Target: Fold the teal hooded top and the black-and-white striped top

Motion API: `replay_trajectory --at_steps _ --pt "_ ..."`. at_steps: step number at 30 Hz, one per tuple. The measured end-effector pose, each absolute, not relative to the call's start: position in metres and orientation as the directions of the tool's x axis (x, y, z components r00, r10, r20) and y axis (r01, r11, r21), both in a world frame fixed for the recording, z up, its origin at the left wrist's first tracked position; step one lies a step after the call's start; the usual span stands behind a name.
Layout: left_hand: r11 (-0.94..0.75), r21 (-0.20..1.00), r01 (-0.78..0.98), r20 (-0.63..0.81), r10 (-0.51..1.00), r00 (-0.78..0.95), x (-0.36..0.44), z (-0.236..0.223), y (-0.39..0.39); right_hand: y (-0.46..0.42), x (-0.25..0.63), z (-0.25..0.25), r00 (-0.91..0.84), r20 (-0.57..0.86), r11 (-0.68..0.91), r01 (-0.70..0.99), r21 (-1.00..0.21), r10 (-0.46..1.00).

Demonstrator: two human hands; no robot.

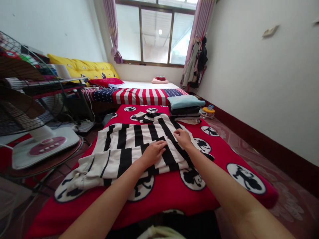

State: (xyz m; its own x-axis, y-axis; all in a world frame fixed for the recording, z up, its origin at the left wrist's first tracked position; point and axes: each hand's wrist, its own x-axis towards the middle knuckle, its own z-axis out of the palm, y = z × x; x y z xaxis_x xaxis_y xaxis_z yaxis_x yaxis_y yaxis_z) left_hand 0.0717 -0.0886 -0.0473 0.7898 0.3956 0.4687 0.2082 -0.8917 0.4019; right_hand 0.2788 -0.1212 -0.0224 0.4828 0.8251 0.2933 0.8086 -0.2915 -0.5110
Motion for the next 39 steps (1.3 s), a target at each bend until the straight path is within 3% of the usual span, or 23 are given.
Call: replay_trajectory --at_steps 7,9,13,17,20,22,24,26,30,39 --pt "-0.889 0.363 0.28 0.398 0.42 0.816 0.093 -0.051 -0.089 -0.187 0.314 -0.024 0.429 0.164 -0.38 0.887 -0.263 0.888" --pt "-0.868 0.361 0.341 0.369 0.469 0.803 0.091 -0.056 -0.09 -0.201 0.32 -0.035 0.399 0.199 -0.341 0.9 -0.273 0.895" --pt "-0.796 0.298 0.528 0.272 0.601 0.752 0.079 -0.065 -0.088 -0.219 0.325 -0.055 0.518 0.303 -0.401 0.837 -0.372 0.8" --pt "-0.743 0.228 0.629 0.213 0.668 0.713 0.069 -0.066 -0.089 -0.222 0.316 -0.056 0.539 0.296 -0.482 0.841 -0.246 0.789" --pt "-0.744 0.209 0.635 0.233 0.669 0.706 0.067 -0.065 -0.093 -0.214 0.3 -0.047 0.383 0.435 -0.393 0.917 -0.07 0.815" --pt "-0.757 0.2 0.622 0.258 0.654 0.712 0.065 -0.065 -0.095 -0.207 0.288 -0.049 0.185 0.526 -0.213 0.977 -0.008 0.83" --pt "-0.776 0.187 0.602 0.277 0.629 0.726 0.058 -0.066 -0.096 -0.202 0.279 -0.06 0.0 0.539 -0.016 1.0 0.025 0.842" --pt "-0.787 0.172 0.593 0.278 0.616 0.737 0.044 -0.067 -0.096 -0.199 0.276 -0.077 -0.108 0.509 0.083 0.994 0.07 0.854" --pt "-0.746 0.139 0.651 0.251 0.662 0.706 -0.003 -0.066 -0.094 -0.201 0.279 -0.101 -0.105 0.472 0.052 0.991 0.124 0.875" --pt "-0.686 0.088 0.723 0.22 0.721 0.657 -0.09 -0.056 -0.086 -0.211 0.272 -0.09 0.025 0.449 -0.066 0.995 0.075 0.893"
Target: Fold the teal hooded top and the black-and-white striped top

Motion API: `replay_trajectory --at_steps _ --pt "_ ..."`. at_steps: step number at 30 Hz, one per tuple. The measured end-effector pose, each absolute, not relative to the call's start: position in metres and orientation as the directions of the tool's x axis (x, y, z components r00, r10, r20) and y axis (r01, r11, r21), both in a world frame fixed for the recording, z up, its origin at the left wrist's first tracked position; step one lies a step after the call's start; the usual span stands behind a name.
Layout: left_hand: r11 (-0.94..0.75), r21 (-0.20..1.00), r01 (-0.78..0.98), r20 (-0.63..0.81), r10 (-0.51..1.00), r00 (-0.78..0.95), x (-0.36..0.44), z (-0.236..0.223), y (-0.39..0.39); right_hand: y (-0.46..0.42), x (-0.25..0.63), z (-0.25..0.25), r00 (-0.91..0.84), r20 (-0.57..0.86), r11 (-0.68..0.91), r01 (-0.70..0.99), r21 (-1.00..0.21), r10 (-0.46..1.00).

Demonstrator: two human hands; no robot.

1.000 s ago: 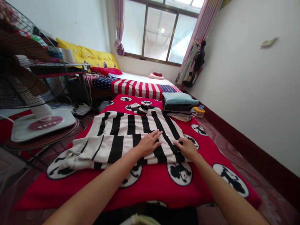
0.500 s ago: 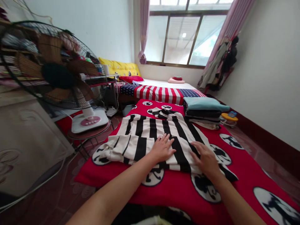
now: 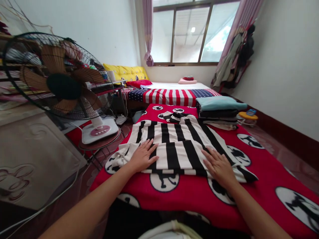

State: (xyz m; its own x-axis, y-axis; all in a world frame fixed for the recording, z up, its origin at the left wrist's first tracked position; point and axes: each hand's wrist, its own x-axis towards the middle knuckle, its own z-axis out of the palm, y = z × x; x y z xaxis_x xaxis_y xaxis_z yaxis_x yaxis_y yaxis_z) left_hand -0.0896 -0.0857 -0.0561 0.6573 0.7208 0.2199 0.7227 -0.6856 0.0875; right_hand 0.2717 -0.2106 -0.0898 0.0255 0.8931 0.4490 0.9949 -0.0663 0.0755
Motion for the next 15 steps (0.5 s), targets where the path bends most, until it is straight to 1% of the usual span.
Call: replay_trajectory --at_steps 4,6,9,12,15 --pt "-0.756 0.098 0.647 0.214 0.651 0.728 -0.123 -0.055 -0.091 -0.222 0.284 -0.091 0.16 0.428 -0.183 0.983 0.014 0.89" --pt "-0.796 0.099 0.597 0.187 0.604 0.774 -0.142 -0.054 -0.095 -0.229 0.291 -0.09 0.26 0.423 -0.279 0.96 -0.018 0.868" --pt "-0.826 0.095 0.556 0.176 0.564 0.807 -0.163 -0.053 -0.101 -0.236 0.295 -0.088 0.429 0.437 -0.45 0.891 -0.061 0.79" --pt "-0.813 0.097 0.574 0.237 0.579 0.78 -0.173 -0.057 -0.104 -0.238 0.295 -0.083 0.545 0.441 -0.569 0.818 -0.09 0.713" --pt "-0.811 0.075 0.58 0.298 0.573 0.763 -0.174 -0.063 -0.104 -0.238 0.298 -0.077 0.57 0.441 -0.591 0.8 -0.104 0.693"
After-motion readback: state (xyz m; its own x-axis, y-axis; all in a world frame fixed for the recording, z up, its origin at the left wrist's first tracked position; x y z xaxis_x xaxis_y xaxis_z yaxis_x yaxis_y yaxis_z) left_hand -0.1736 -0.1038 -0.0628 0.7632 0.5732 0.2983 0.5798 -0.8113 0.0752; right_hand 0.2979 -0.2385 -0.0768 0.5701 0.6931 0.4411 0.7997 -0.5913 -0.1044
